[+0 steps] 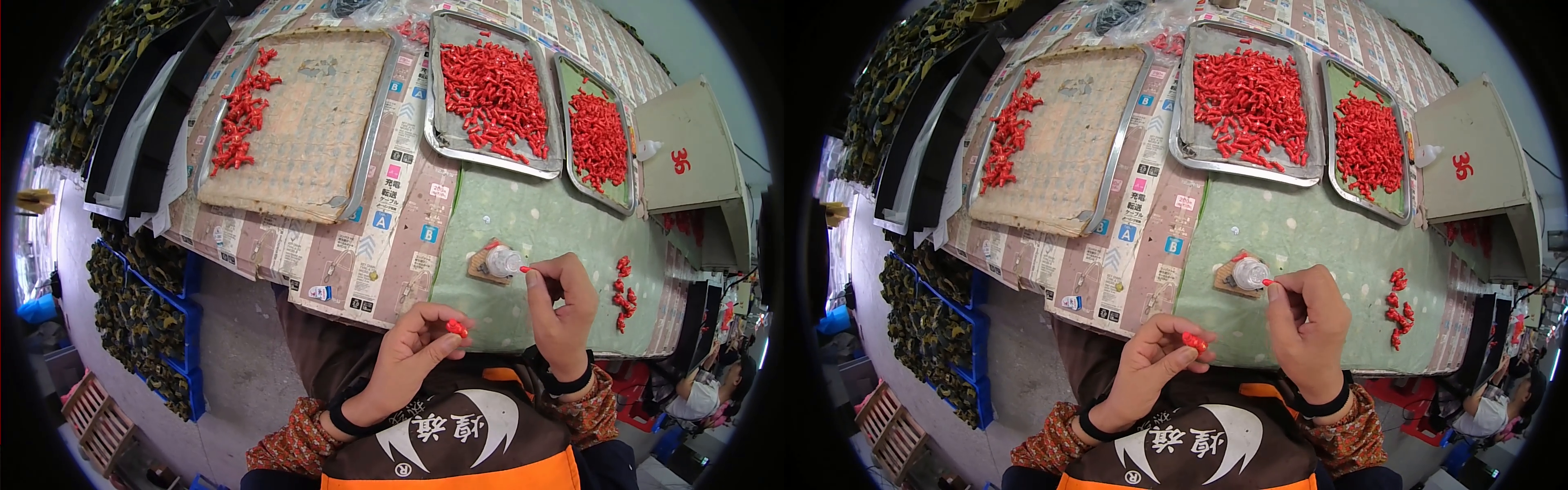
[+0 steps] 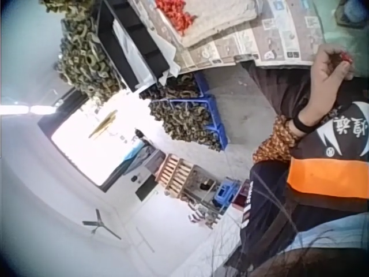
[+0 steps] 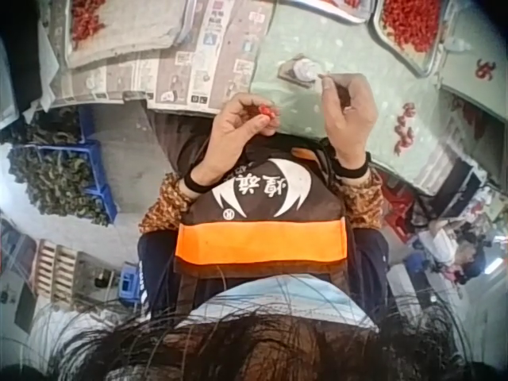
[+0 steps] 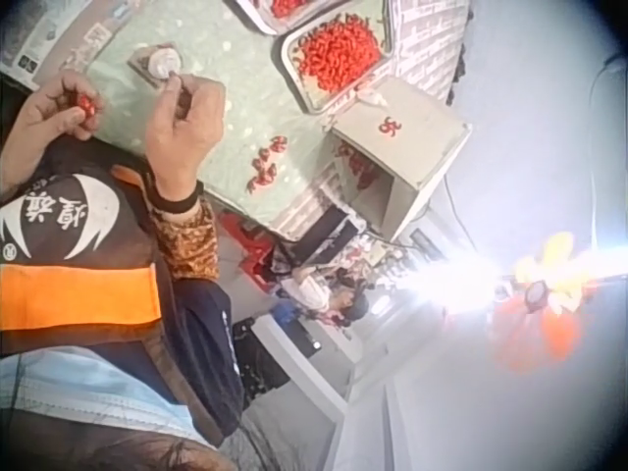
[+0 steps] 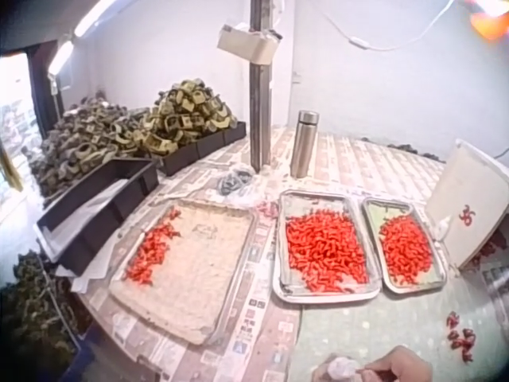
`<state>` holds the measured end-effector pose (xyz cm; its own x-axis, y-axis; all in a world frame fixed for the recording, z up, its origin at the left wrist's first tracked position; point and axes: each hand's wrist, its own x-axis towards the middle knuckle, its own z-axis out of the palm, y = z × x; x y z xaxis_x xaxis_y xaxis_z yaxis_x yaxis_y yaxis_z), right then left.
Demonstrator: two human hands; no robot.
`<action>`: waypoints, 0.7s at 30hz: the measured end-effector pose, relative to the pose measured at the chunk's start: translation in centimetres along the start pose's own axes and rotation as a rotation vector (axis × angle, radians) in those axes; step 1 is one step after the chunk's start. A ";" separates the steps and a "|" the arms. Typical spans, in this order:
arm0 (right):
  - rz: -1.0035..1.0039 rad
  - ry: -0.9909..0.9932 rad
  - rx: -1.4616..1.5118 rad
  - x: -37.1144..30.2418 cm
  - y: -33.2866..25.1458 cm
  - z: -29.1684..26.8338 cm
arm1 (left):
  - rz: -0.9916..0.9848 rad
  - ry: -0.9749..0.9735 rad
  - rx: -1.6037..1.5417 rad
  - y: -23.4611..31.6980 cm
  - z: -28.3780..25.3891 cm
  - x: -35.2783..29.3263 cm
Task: Applying liquid adhesive to small red plastic components and assembling them at a factory workbench.
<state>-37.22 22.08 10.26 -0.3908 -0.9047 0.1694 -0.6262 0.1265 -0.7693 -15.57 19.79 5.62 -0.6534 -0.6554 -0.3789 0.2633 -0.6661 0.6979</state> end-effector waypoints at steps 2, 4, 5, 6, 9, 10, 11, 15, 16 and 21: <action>0.021 0.002 0.016 0.1 0.1 0.0 | 0.057 0.011 0.009 -0.3 0.0 0.0; 0.048 0.008 0.035 0.0 0.5 -0.2 | 0.049 0.024 -0.006 -0.2 0.3 0.3; 0.150 -0.028 0.161 -0.1 0.8 -0.6 | 0.046 0.038 -0.026 -0.1 0.4 0.3; 0.252 -0.063 0.289 -0.3 0.9 -0.7 | 0.038 0.036 -0.016 -0.1 0.5 0.3; 0.356 -0.090 0.398 -0.5 0.3 -1.3 | 0.059 0.043 -0.050 -0.5 0.7 0.5; 0.362 -0.081 0.408 -0.7 0.2 -1.5 | 0.075 0.052 -0.038 -0.7 0.7 0.5; 0.424 -0.134 0.524 -1.0 0.1 -1.7 | 0.092 0.058 -0.028 -0.7 0.8 0.5; 0.493 -0.266 0.766 -2.9 -0.6 -1.7 | 0.074 0.053 -0.051 -0.6 1.3 0.4; 0.496 -0.256 0.773 -3.3 -0.8 -1.7 | 0.078 0.065 -0.037 -0.6 1.5 0.4; 0.505 -0.296 0.864 -4.9 -1.3 -1.7 | 0.151 0.064 0.057 -1.3 1.8 0.0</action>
<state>-35.65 27.06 11.49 -0.2189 -0.9056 -0.3632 0.3054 0.2899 -0.9070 -17.26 21.31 5.77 -0.5622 -0.7691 -0.3039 0.3134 -0.5383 0.7823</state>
